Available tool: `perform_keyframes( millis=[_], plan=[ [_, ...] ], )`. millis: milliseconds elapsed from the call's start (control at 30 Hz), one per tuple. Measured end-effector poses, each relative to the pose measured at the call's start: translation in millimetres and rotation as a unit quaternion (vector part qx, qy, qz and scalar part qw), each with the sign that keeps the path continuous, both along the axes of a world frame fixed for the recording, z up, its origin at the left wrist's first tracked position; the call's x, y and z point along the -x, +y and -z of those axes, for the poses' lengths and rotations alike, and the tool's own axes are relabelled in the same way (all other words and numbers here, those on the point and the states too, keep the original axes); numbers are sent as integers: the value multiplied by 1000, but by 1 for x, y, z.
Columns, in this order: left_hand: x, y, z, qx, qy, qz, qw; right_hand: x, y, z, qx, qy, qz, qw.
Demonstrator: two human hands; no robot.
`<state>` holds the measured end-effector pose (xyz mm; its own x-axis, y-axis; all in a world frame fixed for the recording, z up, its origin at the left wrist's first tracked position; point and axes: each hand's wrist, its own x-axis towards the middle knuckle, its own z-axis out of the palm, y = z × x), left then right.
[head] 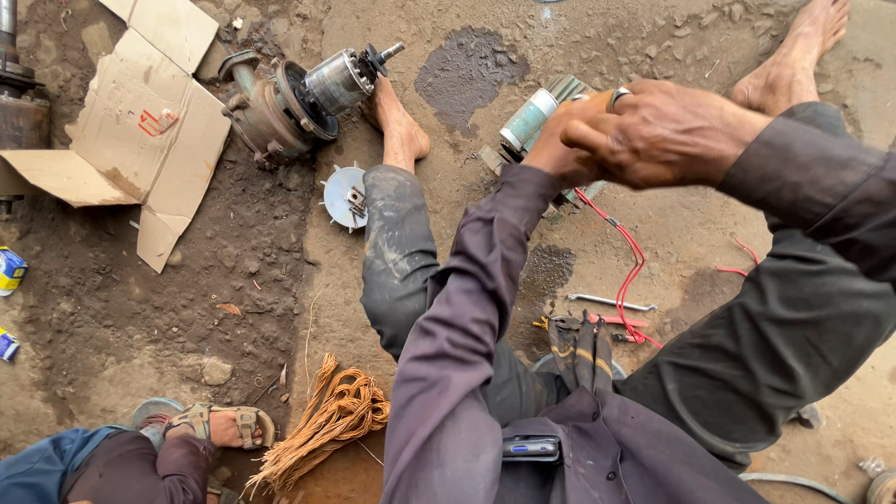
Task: The person sits on the ground and works on an electric motor. They use a hammer to tap the motor housing, then use a screwdriver to adjust internal components and wires. The person also uses pliers to strip and connect wires, and handles a small blue component attached to the motor.
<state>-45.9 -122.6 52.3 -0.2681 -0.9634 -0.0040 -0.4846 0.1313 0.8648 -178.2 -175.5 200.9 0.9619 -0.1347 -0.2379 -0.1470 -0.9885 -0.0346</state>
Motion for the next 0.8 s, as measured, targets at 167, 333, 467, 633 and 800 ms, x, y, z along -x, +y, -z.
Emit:
perform_keyframes(
  millis=[167, 333, 467, 633, 800],
  plan=[
    [9, -11, 4, 199, -101, -4, 975, -2, 6, -8, 57, 9, 152, 987],
    [6, -7, 1, -67, -66, -54, 994, -2, 22, -2, 64, 16, 288, 955],
    [4, -9, 0, 109, -14, -33, 993, -1, 5, -2, -71, -78, 153, 983],
    [15, -7, 4, 30, 21, -31, 999, 10, 7, -16, -60, -84, 168, 980],
    [22, -4, 1, -97, 82, -82, 989, 10, 32, -22, -19, 10, 345, 939]
  ],
)
